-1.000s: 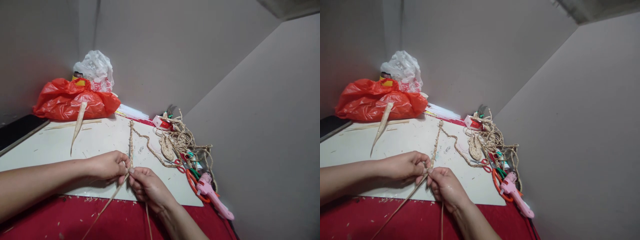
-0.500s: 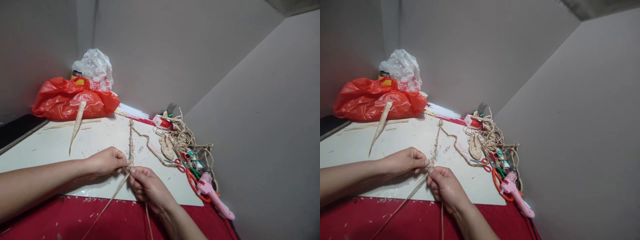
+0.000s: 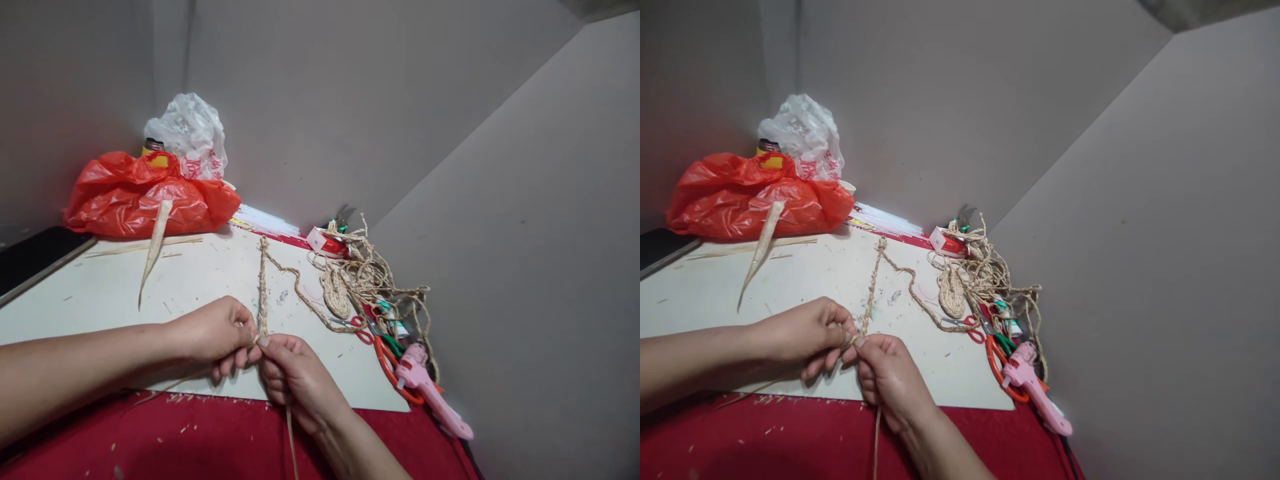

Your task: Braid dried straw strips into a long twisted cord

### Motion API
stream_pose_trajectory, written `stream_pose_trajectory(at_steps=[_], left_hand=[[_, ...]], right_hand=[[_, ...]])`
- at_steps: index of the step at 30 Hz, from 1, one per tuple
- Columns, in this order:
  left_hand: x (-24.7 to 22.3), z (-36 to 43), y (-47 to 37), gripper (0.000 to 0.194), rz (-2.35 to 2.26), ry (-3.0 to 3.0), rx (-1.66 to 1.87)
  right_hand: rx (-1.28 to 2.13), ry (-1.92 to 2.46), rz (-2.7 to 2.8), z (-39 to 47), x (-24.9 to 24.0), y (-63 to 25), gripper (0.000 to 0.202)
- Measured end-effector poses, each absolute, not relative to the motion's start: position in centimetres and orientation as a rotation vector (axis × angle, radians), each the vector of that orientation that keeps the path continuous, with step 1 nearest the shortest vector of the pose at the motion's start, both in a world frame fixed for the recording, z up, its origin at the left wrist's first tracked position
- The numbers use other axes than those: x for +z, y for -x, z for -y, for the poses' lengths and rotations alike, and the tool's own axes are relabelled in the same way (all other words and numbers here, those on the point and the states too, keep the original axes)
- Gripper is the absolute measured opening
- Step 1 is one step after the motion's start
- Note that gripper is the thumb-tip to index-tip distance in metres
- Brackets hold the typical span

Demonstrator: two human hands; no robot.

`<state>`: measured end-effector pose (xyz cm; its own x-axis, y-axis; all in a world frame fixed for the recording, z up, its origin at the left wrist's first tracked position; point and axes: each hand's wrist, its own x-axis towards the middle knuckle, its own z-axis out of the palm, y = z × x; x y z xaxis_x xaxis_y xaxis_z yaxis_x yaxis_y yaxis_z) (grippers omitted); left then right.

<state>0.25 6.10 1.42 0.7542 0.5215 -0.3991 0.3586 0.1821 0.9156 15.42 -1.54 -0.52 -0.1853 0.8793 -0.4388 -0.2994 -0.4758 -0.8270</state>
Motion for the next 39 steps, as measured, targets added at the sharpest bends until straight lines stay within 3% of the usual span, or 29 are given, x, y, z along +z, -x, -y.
stream_pose_trajectory(at_steps=[8,12,19,27,32,39], left_hand=[[1.4,-4.2,-0.6,0.012,-0.93,-1.42,0.216],[1.1,-3.4,-0.6,0.009,-0.988,-1.656,0.31],[0.8,-2.6,-0.7,0.008,-0.96,-2.021,0.461],[2.6,-3.1,-0.4,0.013,-0.933,-2.035,0.349],[3.1,-5.2,-0.2,0.02,-0.951,-1.939,0.543],[1.0,-5.0,-0.8,0.018,-0.77,-1.635,0.283]], right_hand=[[1.78,1.209,0.673,1.6,-0.2,-14.6,0.031],[1.804,1.143,0.619,1.7,-0.2,-14.6,0.04],[1.783,1.082,0.492,1.9,-0.4,-14.5,0.035],[1.711,1.13,0.48,1.8,-0.3,-14.7,0.033],[1.815,1.125,0.574,1.7,0.1,-15.5,0.028],[1.934,1.146,0.752,1.0,0.4,-16.8,0.028]])
